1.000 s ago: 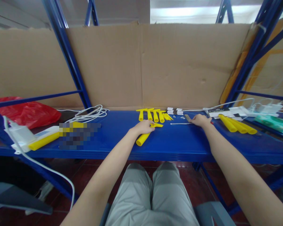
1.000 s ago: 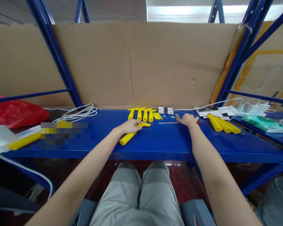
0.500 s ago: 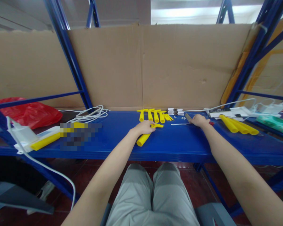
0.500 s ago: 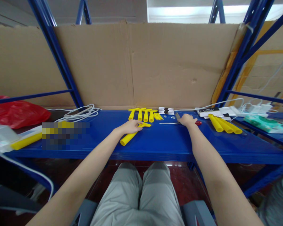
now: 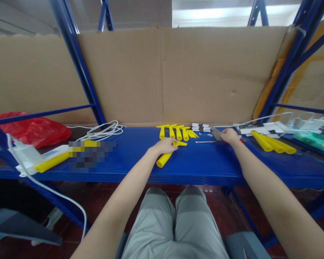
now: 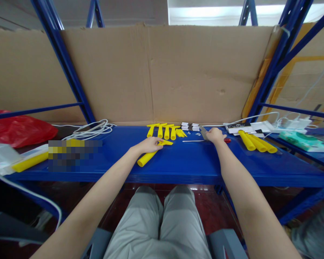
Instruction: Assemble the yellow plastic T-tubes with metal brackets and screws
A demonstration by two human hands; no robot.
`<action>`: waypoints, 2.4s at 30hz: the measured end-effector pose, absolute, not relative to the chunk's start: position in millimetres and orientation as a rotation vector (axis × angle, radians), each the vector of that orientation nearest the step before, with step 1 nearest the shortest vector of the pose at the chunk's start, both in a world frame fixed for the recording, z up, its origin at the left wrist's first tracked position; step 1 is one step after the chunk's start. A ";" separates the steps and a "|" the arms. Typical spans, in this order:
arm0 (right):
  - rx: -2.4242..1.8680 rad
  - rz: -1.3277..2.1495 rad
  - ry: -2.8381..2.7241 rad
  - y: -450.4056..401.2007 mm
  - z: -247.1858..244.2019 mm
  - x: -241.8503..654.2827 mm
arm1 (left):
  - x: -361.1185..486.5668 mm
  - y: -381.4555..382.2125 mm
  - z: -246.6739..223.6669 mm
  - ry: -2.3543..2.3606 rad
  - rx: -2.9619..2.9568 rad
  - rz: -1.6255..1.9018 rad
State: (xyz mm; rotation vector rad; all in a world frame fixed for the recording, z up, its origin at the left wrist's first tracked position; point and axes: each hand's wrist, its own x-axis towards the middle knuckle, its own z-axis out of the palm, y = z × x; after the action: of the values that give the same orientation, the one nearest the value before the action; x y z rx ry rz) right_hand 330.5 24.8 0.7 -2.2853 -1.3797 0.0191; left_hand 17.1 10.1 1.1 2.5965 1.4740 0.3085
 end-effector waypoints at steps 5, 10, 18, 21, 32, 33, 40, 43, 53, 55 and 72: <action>-2.065 0.005 -1.443 28.6 -0.9 332.0 | 17.0 9.7 1.3 1.469 2.600 0.324; -1.680 0.194 -1.590 26.8 -2.9 317.4 | 16.6 6.5 2.6 1.405 2.576 0.384; -1.364 0.458 -1.858 17.4 -5.1 285.3 | 17.3 1.6 5.7 1.305 2.601 0.443; -1.391 0.481 -1.896 16.1 -6.9 280.2 | 18.5 0.1 7.2 1.321 2.604 0.408; -1.329 0.628 -1.846 15.9 -10.0 272.7 | 17.8 0.0 7.0 1.237 2.550 0.422; -1.327 0.632 -1.843 15.9 -10.3 272.5 | 17.7 -0.1 7.1 1.234 2.546 0.418; -1.377 0.636 -1.852 9.3 -7.8 269.8 | 17.8 0.4 5.0 1.214 2.450 0.454; -1.392 0.648 -1.851 7.1 -6.2 267.7 | 18.2 -0.4 4.7 1.236 2.422 0.470; -1.502 0.769 -1.865 2.1 -3.4 264.6 | 20.4 -2.0 6.7 1.180 2.437 0.477; -1.497 0.868 -1.890 -0.8 -2.4 263.2 | 20.1 -0.9 5.4 1.170 2.440 0.489; -1.456 1.335 -1.918 7.8 4.3 251.1 | 21.7 -4.0 5.9 1.113 2.451 0.544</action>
State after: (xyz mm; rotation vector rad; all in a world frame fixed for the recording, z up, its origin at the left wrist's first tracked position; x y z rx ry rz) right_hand 251.1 7.8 4.3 -1.4558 -1.9184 1.3353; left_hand 21.7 -4.0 5.9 2.4507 1.1130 0.5440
